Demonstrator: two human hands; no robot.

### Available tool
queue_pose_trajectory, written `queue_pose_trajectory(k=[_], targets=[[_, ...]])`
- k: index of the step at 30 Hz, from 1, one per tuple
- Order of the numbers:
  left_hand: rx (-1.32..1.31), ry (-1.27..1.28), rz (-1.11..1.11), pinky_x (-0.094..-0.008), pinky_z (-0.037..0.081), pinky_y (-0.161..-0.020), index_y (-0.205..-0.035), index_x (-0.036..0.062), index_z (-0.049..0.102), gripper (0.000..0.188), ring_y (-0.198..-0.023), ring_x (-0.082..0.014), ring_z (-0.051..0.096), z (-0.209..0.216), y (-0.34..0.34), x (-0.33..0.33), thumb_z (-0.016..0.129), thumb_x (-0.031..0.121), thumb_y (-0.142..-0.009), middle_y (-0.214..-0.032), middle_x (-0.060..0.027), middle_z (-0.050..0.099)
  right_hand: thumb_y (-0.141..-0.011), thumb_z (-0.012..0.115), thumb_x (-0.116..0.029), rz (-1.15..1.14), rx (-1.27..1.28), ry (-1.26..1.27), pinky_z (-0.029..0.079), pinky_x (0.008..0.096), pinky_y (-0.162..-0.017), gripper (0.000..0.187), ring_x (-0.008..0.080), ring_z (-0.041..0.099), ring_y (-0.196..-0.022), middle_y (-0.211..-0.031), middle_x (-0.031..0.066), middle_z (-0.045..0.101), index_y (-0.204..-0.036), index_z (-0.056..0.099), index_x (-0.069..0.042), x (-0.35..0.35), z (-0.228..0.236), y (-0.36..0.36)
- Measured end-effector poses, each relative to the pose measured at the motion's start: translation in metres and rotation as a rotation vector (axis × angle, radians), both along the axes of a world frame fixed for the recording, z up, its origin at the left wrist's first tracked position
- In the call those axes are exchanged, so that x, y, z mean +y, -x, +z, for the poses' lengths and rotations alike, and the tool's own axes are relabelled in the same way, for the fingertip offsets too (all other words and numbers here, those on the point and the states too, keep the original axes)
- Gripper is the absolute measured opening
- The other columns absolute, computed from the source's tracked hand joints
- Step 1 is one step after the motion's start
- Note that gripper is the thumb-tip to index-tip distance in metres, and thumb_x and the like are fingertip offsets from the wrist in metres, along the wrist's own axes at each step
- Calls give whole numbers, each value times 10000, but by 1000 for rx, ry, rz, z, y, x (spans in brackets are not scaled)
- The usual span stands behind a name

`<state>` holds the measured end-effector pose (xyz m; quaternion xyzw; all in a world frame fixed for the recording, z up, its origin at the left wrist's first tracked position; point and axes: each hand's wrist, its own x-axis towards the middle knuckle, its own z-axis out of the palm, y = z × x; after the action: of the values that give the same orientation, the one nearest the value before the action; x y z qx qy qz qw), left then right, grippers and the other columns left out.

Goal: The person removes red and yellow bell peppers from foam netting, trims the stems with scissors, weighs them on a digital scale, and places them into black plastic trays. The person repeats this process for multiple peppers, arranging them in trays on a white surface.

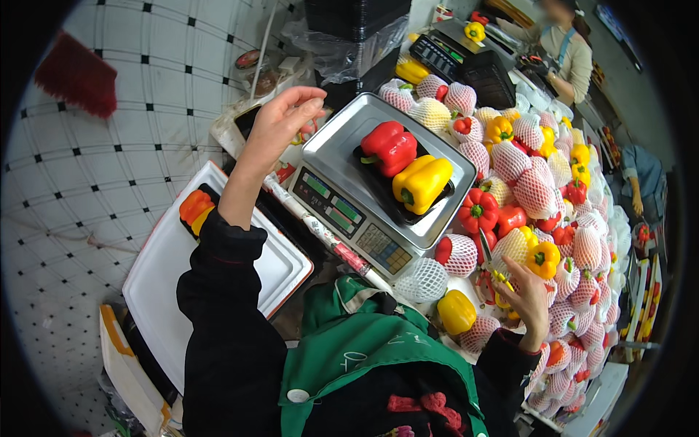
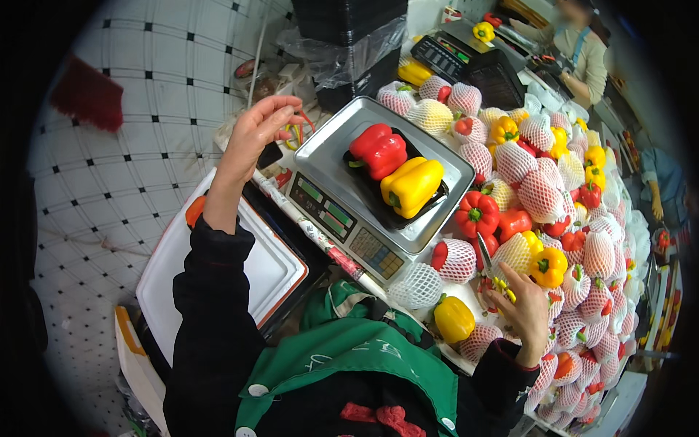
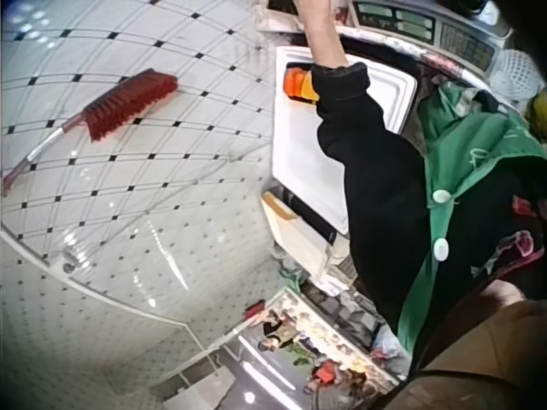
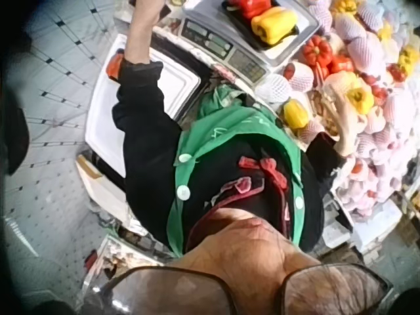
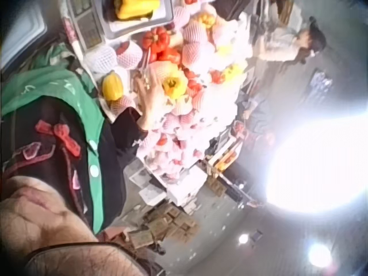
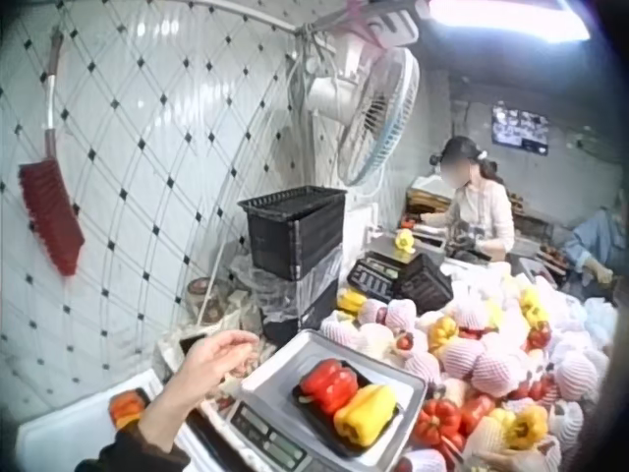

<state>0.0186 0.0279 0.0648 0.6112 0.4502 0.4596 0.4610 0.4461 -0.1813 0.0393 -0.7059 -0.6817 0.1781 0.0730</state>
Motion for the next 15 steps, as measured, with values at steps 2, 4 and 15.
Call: queue_pose_trajectory(k=[2,4,15], targets=[[43,14,-22,-238,456,-776,-1167,20,595,346,-1009,-126,605,-12,0,6,567,277,-937,-1064,-51,640,-764,733,-285,42,34,-15,474,390,-713,551,321,622,-803,-881,145,625,-1257,575,-96,7,1,11],[69,6,-60,-229,447,-776,-1162,18,598,353,-999,-113,596,-23,-3,20,569,288,-938,-1062,-45,641,-757,743,-271,113,86,-65,477,383,-659,556,308,615,-733,-888,136,621,-1252,574,-85,18,0,28],[274,-64,-242,-347,443,-915,-1194,-2,576,535,-1076,-254,578,-83,-56,46,592,448,-905,-1125,-160,621,-778,744,-202,9,457,-235,505,331,-630,649,210,622,-648,-906,128,587,-1357,475,-82,79,-45,97]])
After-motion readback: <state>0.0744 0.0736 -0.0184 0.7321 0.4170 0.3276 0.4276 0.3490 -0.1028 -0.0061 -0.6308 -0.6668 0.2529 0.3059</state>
